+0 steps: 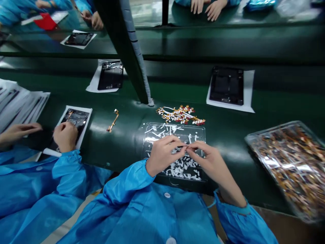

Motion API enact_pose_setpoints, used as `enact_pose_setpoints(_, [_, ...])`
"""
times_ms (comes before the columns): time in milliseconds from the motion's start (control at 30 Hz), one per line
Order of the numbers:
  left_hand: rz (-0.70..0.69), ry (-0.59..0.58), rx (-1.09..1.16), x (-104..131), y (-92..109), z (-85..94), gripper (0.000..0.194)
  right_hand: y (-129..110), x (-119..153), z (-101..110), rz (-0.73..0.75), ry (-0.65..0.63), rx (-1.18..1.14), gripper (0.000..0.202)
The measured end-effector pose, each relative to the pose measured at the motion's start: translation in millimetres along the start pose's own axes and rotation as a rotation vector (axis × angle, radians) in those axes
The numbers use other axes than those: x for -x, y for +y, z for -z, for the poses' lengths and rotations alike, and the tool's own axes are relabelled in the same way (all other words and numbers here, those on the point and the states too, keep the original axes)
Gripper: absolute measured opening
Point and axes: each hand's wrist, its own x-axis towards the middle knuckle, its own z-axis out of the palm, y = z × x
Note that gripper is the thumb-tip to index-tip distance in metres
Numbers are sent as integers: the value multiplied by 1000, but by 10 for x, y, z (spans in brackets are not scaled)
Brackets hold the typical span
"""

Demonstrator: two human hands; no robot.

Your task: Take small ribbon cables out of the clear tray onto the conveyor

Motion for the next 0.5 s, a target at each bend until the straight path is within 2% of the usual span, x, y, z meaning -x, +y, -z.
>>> enact_pose_setpoints(200, [17, -84, 28, -17, -27, 12, 10, -73, 32, -57, 39, -10, 51, 10])
enact_pose_setpoints(300, [2, -116, -1, -37, -40, 22, 11, -91, 62, -12, 45, -5, 66, 9])
enact_pose_setpoints(367, [11, -134, -30, -30, -78, 48, 10, -112, 103, 123, 38, -10, 73, 11])
enact_pose_setpoints(500, [78, -194, -128, 52, -265, 155, 11, -195, 217, 566, -11, -12, -4, 16])
